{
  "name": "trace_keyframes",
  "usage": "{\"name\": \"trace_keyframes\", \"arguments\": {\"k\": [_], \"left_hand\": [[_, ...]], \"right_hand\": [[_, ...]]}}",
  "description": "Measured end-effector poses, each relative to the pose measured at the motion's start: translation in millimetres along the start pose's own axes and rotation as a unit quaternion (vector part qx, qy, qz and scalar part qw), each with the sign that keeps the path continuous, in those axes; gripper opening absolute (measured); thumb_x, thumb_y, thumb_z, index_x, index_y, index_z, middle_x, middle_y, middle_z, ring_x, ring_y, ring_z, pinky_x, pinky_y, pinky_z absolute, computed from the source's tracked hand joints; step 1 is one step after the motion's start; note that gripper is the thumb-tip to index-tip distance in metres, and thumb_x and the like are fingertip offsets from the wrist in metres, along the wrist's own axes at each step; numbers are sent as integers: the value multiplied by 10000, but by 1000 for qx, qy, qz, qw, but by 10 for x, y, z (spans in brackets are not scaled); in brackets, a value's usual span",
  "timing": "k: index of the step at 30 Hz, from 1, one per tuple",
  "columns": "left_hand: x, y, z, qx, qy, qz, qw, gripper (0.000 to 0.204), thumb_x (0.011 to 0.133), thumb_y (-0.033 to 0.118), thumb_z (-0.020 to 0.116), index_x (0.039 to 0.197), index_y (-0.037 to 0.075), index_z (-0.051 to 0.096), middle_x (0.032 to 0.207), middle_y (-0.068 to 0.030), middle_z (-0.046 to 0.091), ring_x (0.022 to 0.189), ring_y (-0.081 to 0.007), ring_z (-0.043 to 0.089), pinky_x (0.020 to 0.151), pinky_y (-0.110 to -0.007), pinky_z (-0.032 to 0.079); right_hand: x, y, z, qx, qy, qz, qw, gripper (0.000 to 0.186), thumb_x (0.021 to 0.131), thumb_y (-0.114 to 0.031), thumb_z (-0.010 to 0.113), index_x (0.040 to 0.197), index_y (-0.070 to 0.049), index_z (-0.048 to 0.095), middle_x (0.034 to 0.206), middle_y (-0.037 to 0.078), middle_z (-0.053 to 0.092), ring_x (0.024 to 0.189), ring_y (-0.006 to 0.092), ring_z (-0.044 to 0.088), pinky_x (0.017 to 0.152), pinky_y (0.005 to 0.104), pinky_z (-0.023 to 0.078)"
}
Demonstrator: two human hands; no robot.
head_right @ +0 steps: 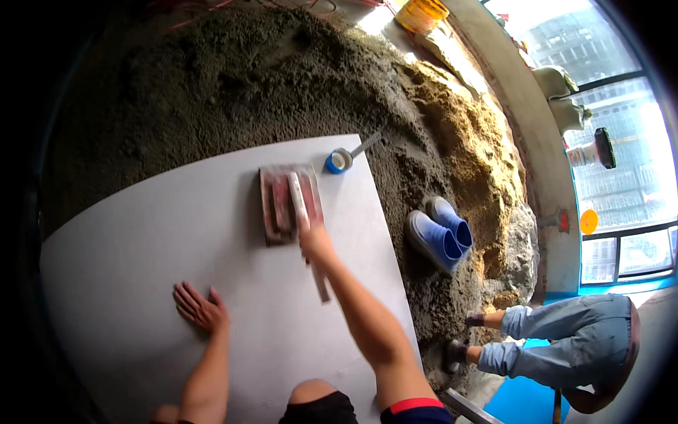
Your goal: The person wipes down a large white tile with a cloth and then uses a trowel to apply mortar or adhesive to the seams and underside while positioning it on the floor.
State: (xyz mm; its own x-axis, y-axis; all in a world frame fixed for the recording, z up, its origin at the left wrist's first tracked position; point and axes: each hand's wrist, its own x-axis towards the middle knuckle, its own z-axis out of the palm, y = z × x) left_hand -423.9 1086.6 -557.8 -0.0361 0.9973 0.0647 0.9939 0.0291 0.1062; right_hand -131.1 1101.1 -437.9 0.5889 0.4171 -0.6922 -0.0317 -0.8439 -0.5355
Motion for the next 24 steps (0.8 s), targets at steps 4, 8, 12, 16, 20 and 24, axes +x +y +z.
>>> {"name": "trace_keyframes", "arguments": {"k": [4, 8, 12, 16, 20, 24], "left_hand": [[40, -143, -18, -2, 24, -7, 1000, 731, 891, 399, 505, 1462, 28, 239, 1540, -177, 186, 1429, -326, 168, 1145, -494, 144], [30, -157, 17, 9, 27, -2, 1000, 722, 897, 403, 495, 1462, 30, 243, 1541, -179, 184, 1428, -328, 171, 1143, -500, 143], [-108, 167, 35, -13, 26, 14, 999, 718, 904, 423, 470, 1462, 30, 245, 1543, -178, 180, 1429, -326, 171, 1141, -497, 146], [-45, -91, 54, 8, 26, 6, 1000, 734, 897, 424, 487, 1465, 29, 240, 1546, -177, 171, 1432, -327, 161, 1142, -496, 146], [17, -196, 24, 9, 37, -1, 999, 743, 893, 429, 493, 1466, 29, 239, 1547, -172, 170, 1431, -332, 160, 1146, -499, 134], [24, -136, 31, 17, 30, 4, 999, 748, 893, 431, 496, 1466, 27, 236, 1550, -172, 161, 1431, -330, 160, 1144, -494, 137]], "right_hand": [[-670, -637, -593, 76, -31, -107, 991, 539, 966, -543, 389, 696, -84, 471, 502, -25, 398, 382, 99, 382, 359, 284, 339], [-1021, -113, -677, 144, 145, -351, 914, 547, 986, -513, 347, 711, -56, 469, 528, -23, 442, 445, 68, 425, 417, 245, 354], [-131, 1079, -167, -162, 186, -236, 940, 573, 999, -437, 336, 728, 33, 520, 566, 214, 504, 519, 342, 541, 590, 433, 483], [-188, 102, -170, 28, -31, -2, 999, 570, 952, -571, 384, 687, -72, 462, 522, 13, 425, 409, 149, 439, 405, 334, 395], [-1060, -190, -784, 87, 4, -129, 988, 526, 981, -497, 372, 691, -66, 457, 527, -15, 433, 432, 89, 422, 407, 286, 359], [-1395, 839, -532, 62, 214, -316, 922, 512, 1001, -437, 351, 704, -47, 497, 549, 30, 495, 461, 127, 491, 429, 293, 402]]}}
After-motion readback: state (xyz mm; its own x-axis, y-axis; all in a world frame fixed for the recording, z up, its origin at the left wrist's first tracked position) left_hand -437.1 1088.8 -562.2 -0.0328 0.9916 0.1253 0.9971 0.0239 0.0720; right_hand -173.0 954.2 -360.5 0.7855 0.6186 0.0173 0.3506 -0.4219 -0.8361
